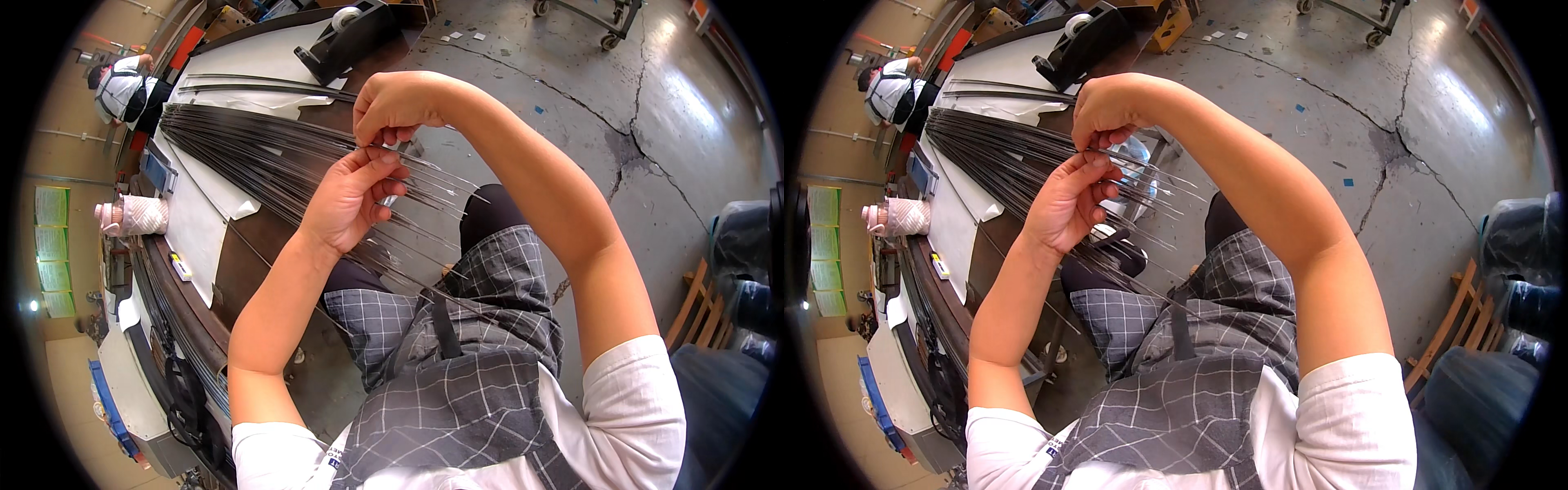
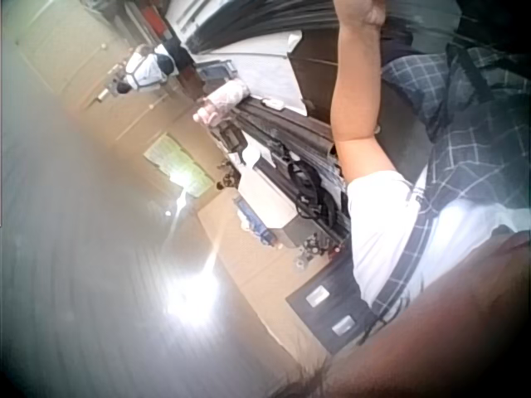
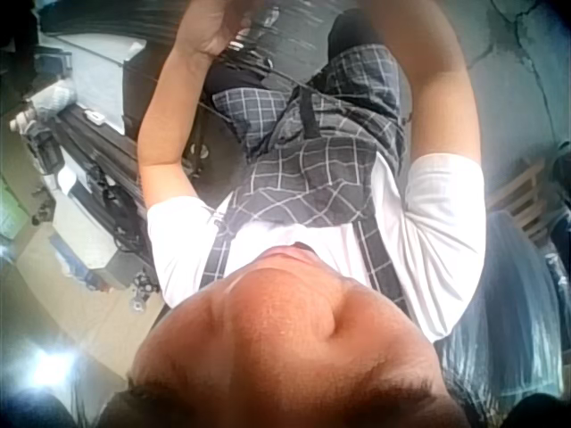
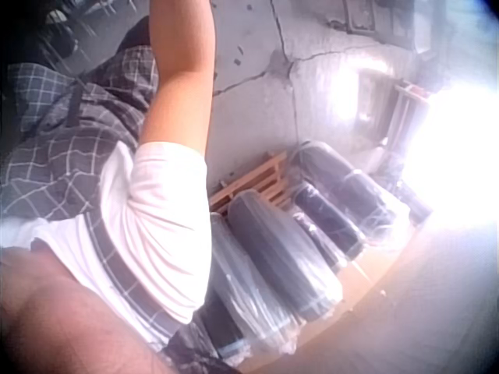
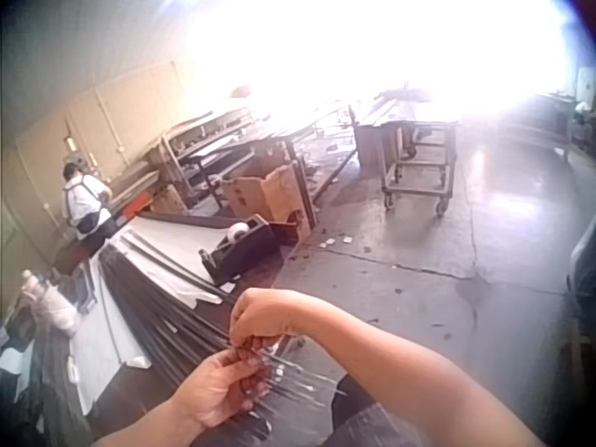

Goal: The person repeatedly wraps clear adhesive tape around bundles of thin metal rods using a tape dispenser. They pull tape, wrap it around the rods, and tear it off, repeating this process for multiple bundles on a workbench.

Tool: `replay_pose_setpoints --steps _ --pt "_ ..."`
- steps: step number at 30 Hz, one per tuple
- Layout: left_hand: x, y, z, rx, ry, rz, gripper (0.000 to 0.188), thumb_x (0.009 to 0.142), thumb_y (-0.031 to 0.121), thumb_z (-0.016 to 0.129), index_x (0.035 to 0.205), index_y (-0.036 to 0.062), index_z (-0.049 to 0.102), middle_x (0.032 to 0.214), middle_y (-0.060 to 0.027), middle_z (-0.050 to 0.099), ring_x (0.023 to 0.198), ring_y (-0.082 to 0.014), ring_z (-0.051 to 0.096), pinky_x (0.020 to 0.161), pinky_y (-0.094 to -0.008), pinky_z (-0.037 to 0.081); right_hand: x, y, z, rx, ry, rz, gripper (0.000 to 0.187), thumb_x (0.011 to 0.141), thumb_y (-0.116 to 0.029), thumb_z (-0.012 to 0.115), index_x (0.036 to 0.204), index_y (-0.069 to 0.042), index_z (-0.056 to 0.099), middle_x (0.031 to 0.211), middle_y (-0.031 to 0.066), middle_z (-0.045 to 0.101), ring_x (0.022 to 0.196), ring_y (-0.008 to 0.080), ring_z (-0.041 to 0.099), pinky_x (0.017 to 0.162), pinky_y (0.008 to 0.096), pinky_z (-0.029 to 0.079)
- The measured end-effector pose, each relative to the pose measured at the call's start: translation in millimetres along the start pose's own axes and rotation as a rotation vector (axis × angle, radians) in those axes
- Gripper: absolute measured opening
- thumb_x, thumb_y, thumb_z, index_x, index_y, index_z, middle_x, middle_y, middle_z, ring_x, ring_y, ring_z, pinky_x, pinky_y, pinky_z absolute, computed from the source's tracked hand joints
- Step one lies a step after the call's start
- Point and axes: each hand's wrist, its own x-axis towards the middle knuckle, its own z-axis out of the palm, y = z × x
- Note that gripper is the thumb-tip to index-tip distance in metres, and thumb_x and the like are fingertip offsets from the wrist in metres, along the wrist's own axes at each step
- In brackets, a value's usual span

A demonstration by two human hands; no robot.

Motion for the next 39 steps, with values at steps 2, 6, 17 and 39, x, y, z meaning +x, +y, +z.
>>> replay_pose_setpoints --steps 2,6,17,39 --pt "0.2 -0.3 -1.0 0.0 0.01 -0.005 0.009 0.087 0.018 0.061 0.092 0.0106 0.059 0.083 -0.003 0.064 0.068 -0.009 0.062 0.044 -0.0165 0.047 0.7 -0.2 1.0 0.003 -0.002 -0.007 0.01 0.067 -0.013 0.067 0.067 -0.004 0.063 0.058 -0.0001 0.055 0.052 0.0068 0.049 0.045 0.0205 0.035" --pt "0.2 0.4 0.6 0.031 0.035 -0.016 0.013 0.087 0.02 0.06 0.096 0.0102 0.058 0.083 -0.004 0.064 0.069 -0.0104 0.063 0.044 -0.0169 0.047 1.2 -1.2 0.8 -0.007 0.003 -0.023 0.01 0.067 -0.013 0.067 0.066 -0.004 0.063 0.059 0.0008 0.056 0.052 0.0068 0.049 0.045 0.0202 0.035" --pt "-11.9 2.5 2.3 0.025 -0.011 -0.025 0.032 0.09 0.031 0.048 0.1 0.0028 0.057 0.082 -0.0086 0.063 0.069 -0.0178 0.064 0.043 -0.0231 0.048 6.0 -6.7 1.6 -0.045 -0.059 0.009 0.012 0.065 -0.012 0.067 0.066 -0.001 0.061 0.059 0.0024 0.055 0.05 0.0078 0.047 0.041 0.0204 0.03" --pt "-14.0 -1.4 -3.4 -0.043 -0.049 -0.021 0.01 0.089 0.016 0.057 0.092 0.0065 0.06 0.079 -0.0021 0.062 0.067 -0.0095 0.062 0.045 -0.0205 0.048 -1.4 -9.4 -1.5 -0.021 -0.092 0.048 0.012 0.071 -0.014 0.067 0.072 -0.002 0.064 0.063 0.0018 0.058 0.055 0.0079 0.052 0.046 0.0202 0.037"
